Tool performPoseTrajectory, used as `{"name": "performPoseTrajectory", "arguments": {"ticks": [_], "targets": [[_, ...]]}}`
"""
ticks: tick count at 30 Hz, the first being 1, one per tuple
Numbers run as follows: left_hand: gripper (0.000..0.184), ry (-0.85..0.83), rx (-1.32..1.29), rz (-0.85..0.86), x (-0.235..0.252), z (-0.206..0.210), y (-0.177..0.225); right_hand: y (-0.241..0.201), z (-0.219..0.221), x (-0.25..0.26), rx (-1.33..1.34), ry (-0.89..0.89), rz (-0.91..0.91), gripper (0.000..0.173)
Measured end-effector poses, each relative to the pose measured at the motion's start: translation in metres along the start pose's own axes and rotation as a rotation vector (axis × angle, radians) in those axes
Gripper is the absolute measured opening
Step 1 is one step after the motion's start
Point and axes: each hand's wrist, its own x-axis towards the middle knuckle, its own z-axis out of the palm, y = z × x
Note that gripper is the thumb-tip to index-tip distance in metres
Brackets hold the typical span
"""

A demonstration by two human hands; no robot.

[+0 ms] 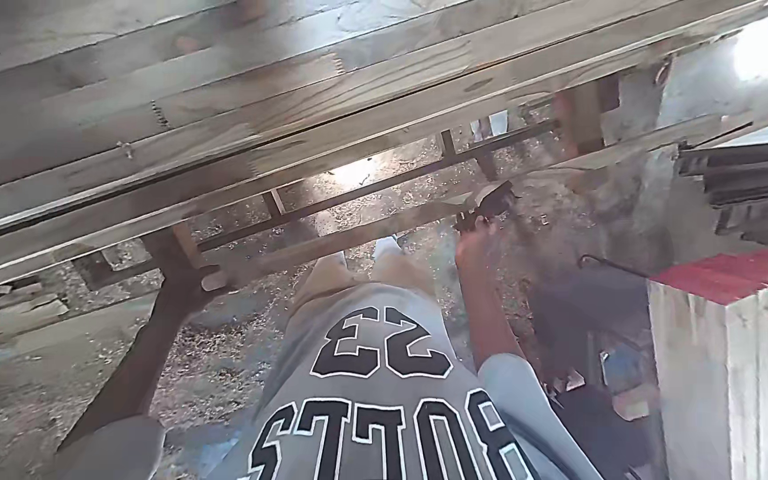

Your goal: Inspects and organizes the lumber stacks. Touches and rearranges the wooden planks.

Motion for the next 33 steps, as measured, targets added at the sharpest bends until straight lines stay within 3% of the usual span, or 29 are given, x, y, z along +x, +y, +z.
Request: {"name": "performPoseTrajectory", "arguments": {"ticks": [5,9,14,20,24,26,29,33], "targets": [[0.1,-0.05,0.014,0.045,0.02,-0.019,-0.012,-0.006,0.013,0.005,0.089,-0.002,0.017,0.036],[0.058,0.063,0.13,-0.002,-0.003,-0.022,0.004,-0.013,0.025,0.01,0.17,-0.013,0.067,0.034],[0.055,0.325,0.105,0.004,-0.008,0.002,0.005,-0.006,0.018,0.011,0.119,-0.036,0.048,0.035],[0.058,0.359,0.099,-0.048,-0.008,0.008,0.011,0.006,-0.014,0.018,-0.327,-0.101,-0.197,0.041],[0.07,0.297,0.102,-0.163,-0.02,-0.002,0.045,-0.002,-0.006,0.038,-0.832,-0.17,-0.524,0.045],[0.073,0.321,0.126,-0.151,-0.031,-0.007,0.068,0.009,-0.005,0.053,-0.944,-0.209,-0.568,0.043],[0.059,0.412,0.065,-0.051,-0.048,-0.01,0.103,0.028,-0.012,0.068,-0.971,-0.246,-0.638,0.041],[0.043,0.37,-0.046,0.097,-0.06,0.009,0.17,0.044,-0.039,0.083,-0.994,-0.309,-0.718,0.034]]}}
